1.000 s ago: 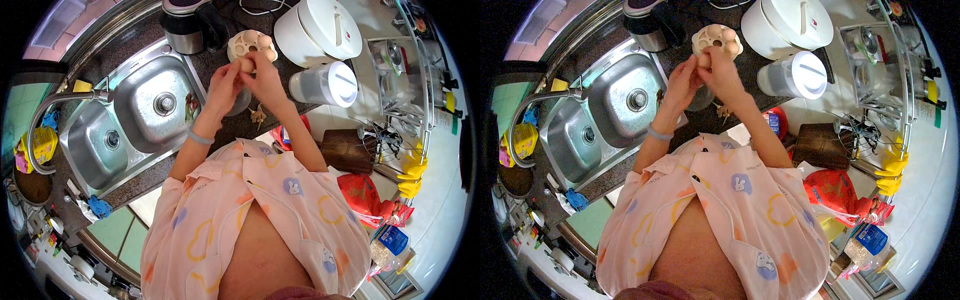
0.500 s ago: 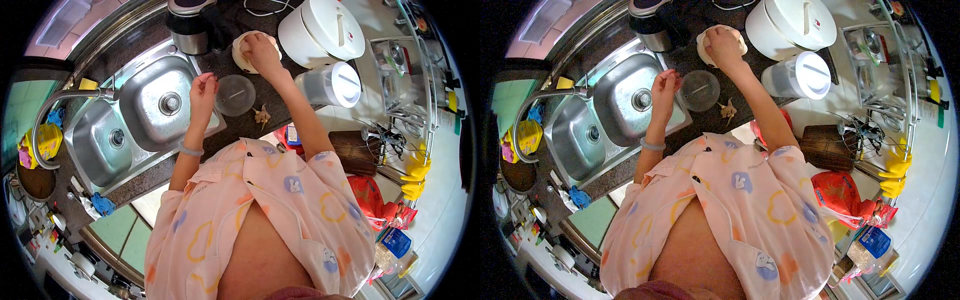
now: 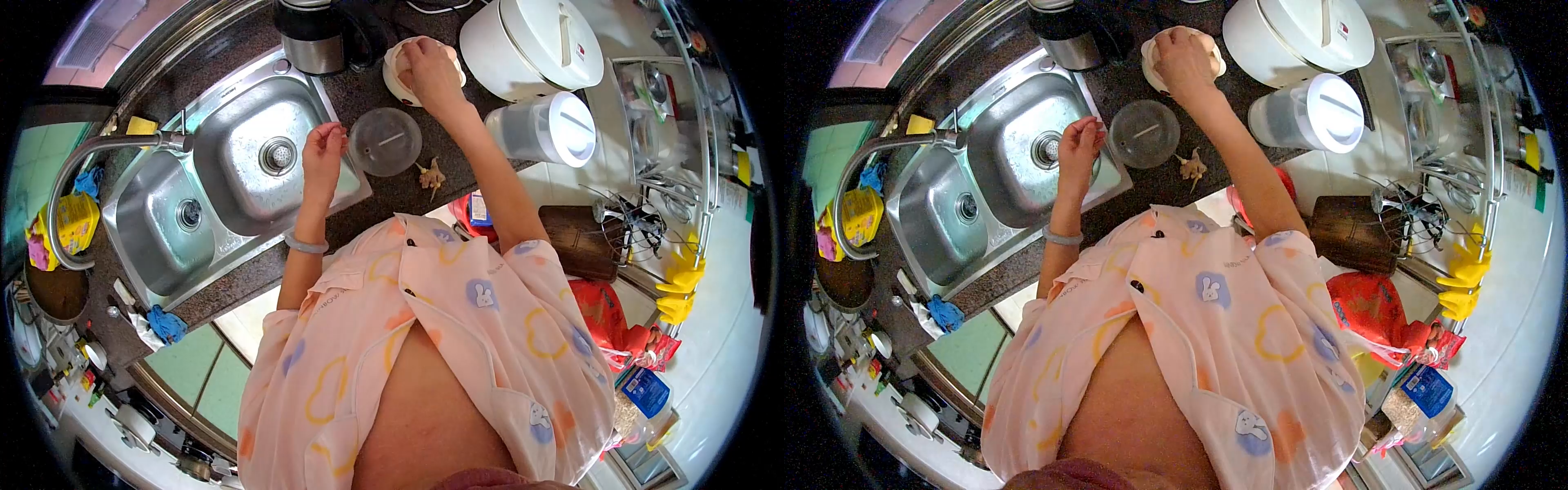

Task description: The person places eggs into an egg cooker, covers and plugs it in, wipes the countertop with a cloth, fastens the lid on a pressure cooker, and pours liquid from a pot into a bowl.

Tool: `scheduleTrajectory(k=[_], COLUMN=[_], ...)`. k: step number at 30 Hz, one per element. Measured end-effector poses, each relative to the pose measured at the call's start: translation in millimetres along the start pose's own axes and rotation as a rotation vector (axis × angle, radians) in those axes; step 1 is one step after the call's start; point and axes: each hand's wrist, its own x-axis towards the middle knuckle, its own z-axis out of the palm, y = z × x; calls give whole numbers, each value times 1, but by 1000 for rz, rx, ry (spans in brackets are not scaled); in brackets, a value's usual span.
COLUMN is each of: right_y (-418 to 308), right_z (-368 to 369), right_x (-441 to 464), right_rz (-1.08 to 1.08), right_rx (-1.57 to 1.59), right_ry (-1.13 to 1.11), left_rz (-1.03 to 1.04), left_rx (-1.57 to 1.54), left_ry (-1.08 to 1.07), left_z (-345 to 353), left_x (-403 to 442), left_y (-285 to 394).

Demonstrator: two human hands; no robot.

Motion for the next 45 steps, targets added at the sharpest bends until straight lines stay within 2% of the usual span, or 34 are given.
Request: scheduleTrajectory(k=[3,5,6,8,9,11,20,24,30,32,36,39,45], right_y=[-31,-50,-54,-58,-59,-59,-45,-46,-39,-31,-9,17,34], right_z=[-35,-52,-56,-55,-50,-37,-26,-43,-72,-90,-115,-106,-72], right_x=[-9,-25,-33,-53,-63,-82,-98,-97,-88,-74,-40,-19,3], right_rz=[-62,-53,-51,-184,-182,-241,-233,-174,-99,-199,-95,-19,-4], right_rx=[-28,148,144,370,368,256,259,213,300,246,128,41,-2], right_ry=[92,-185,-180,-490,-487,-388,-253,-344,-187,15,203,213,147], left_rz=[-1,-8,-15,-24,-37,-36,-57,-53,-53,-49,-53,-50,-72], left_rx=[-16,-21,-26,-9,10,6,42,34,4,-10,-31,-8,-56], left_ry=[6,6,10,2,-1,-2,-31,-19,-21,-21,-21,-22,-3], left_z=[-1,-2,-3,-3,-3,-2,7,7,-1,-1,-2,1,3], left_x=[-1,-1,0,1,1,2,-1,-3,-4,-5,-1,-2,-6], left_y=[0,-1,-2,-1,-1,-2,3,2,-2,-1,-7,-7,1])
